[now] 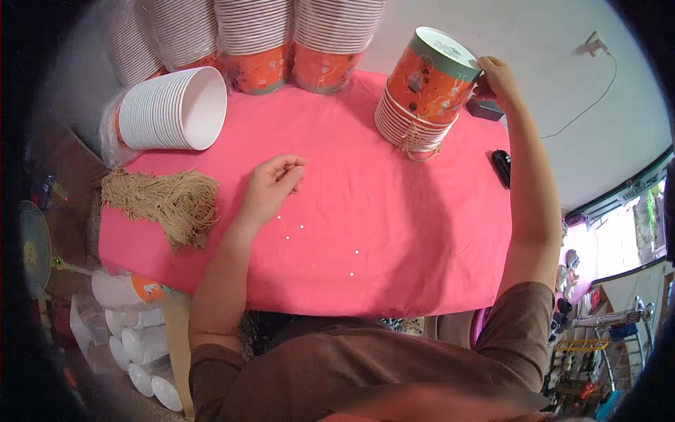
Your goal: Threading string through pre-punched holes in paper cups for assembly or packaging.
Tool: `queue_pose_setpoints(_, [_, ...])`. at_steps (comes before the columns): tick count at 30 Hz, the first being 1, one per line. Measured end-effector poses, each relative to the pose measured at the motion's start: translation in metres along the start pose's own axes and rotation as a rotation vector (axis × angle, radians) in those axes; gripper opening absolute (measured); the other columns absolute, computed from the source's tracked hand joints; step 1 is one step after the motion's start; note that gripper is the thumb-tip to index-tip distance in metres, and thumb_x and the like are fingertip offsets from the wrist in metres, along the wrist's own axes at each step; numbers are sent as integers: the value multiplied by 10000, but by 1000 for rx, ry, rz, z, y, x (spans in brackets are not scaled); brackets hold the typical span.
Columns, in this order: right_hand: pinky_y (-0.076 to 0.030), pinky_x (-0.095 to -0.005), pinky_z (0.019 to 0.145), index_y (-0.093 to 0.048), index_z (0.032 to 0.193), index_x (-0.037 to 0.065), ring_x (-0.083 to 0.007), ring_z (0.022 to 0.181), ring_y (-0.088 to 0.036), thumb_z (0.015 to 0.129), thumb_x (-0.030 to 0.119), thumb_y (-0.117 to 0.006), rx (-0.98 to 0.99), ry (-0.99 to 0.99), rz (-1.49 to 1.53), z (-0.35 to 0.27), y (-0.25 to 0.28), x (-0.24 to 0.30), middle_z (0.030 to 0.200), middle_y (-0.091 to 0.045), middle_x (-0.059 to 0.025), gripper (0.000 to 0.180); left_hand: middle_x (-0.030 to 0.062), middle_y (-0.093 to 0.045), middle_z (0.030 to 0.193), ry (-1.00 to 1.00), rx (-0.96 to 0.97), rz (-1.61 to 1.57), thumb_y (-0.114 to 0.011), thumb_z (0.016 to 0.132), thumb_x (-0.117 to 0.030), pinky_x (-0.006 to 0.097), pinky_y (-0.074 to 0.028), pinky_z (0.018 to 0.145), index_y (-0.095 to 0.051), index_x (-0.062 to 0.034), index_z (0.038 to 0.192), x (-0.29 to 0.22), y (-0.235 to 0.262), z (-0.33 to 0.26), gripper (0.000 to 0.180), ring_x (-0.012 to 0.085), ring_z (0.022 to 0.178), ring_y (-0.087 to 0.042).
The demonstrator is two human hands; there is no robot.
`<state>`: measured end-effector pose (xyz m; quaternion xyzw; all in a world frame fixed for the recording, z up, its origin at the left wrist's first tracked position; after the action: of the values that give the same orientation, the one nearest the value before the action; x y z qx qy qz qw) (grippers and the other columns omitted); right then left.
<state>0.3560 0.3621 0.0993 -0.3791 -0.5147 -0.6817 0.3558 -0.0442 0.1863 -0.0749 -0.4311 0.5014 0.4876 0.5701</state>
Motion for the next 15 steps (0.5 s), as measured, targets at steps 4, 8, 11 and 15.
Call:
queue_pose_setpoints(4, [-459, -309, 395, -582, 1008, 10, -179, 456, -546, 849, 245, -582, 6, -15, -11, -2, -2, -1, 629, -528, -75, 284, -12, -588, 842, 7, -32, 0, -556, 922, -70, 202, -480, 657, -615, 2, 1074, 3, 2, 0, 179, 50, 732, -550])
queue_pose_setpoints(8, [-450, -309, 387, -584, 1005, 16, -179, 458, -548, 847, 240, -584, -10, -36, 7, -2, 0, -5, 636, -523, -72, 274, -6, -595, 845, -8, -16, 39, -555, 923, -72, 207, -489, 662, -621, -2, 1074, -1, 1, 0, 179, 53, 742, -558])
queue_pose_setpoints(11, [-473, -300, 365, -584, 997, 56, -164, 405, -513, 904, 268, -495, -1, -36, -26, -5, -6, -1, 573, -495, -56, 248, -1, -602, 849, -11, -18, 47, -557, 923, -75, 209, -495, 666, -623, -5, 1074, 1, 2, -1, 179, 57, 750, -566])
queue_pose_setpoints(15, [-482, -304, 383, -588, 1009, 52, -176, 427, -537, 903, 272, -491, -3, -23, -36, -4, -6, 2, 597, -508, -59, 263, 4, -607, 851, -29, -32, 35, -558, 922, -72, 209, -500, 672, -623, -6, 1074, -1, 1, -1, 178, 60, 752, -573])
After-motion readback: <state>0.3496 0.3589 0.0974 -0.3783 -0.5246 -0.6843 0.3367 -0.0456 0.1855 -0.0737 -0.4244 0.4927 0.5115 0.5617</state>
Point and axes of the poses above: each hand's wrist, its own z-axis towards the middle knuckle, its own y-axis out of the back of the hand, x = y × z, the point moved 8 cm from there along z, towards the middle knuckle
